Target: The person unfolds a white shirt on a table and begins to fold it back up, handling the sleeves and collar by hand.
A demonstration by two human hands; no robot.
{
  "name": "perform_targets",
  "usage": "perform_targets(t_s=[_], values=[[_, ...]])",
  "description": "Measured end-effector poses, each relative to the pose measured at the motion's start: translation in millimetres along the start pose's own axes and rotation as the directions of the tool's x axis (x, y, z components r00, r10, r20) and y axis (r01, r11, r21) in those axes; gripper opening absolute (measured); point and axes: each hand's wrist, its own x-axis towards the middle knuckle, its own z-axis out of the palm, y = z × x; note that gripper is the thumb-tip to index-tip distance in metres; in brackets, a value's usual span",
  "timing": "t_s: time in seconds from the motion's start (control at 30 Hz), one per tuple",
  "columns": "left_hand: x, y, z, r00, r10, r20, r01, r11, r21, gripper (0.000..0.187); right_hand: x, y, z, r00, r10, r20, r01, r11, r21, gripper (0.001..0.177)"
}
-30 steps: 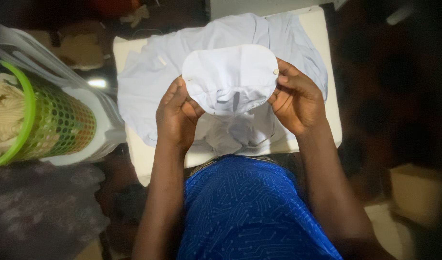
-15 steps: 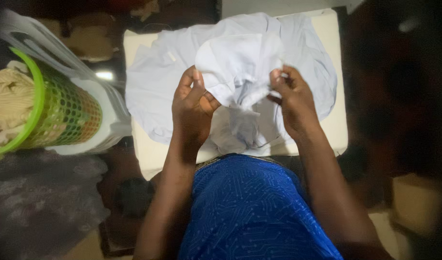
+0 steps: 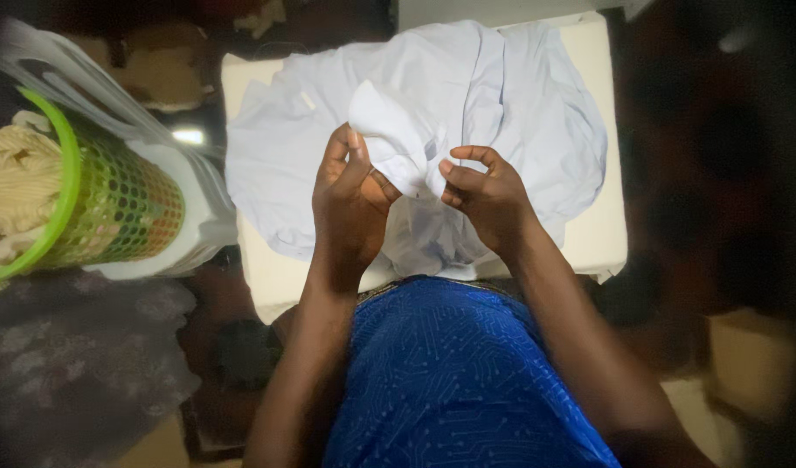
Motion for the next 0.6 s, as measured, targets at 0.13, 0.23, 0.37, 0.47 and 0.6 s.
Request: perform_targets(t_s=[0.13, 0.23, 0.37, 0.47, 0.6], values=[[0.1, -6.6, -10.9, 0.998, 0.064, -0.021, -0.064, 0.998, -0.004, 0.026, 2.7, 2.4, 0.5, 0.993, -0.114, 0.005, 0.113, 0.984, 0.138, 0.045], [0.9, -12.2, -18.1, 0.983, 0.147, -0.108, -0.140, 0.988, 0.066, 0.032, -3.2, -5.7, -5.3, 0.992, -0.119, 0.041, 0.101, 0.948, 0.301, 0.047], [1.2, -8.7, -24.0, 0.957, 0.100, -0.271, -0.102, 0.995, 0.008, 0.039, -8.5, -12.9, -3.2, 0.983, -0.157, 0.099, 0.117, 0.938, 0.326, 0.055], [2.8, -10.4, -26.8, 0.948, 0.041, -0.317, -0.086, 0.988, -0.127, 0.041, -15.7, -16.0, -0.9, 0.976, -0.176, 0.125, 0.131, 0.944, 0.302, 0.058], [2.8, -14.1, -29.5, 0.943, 0.032, -0.331, -0.082, 0.987, -0.138, 0.043, -24.1, -19.6, 0.0, 0.966, -0.222, 0.133, 0.182, 0.948, 0.262, 0.066]])
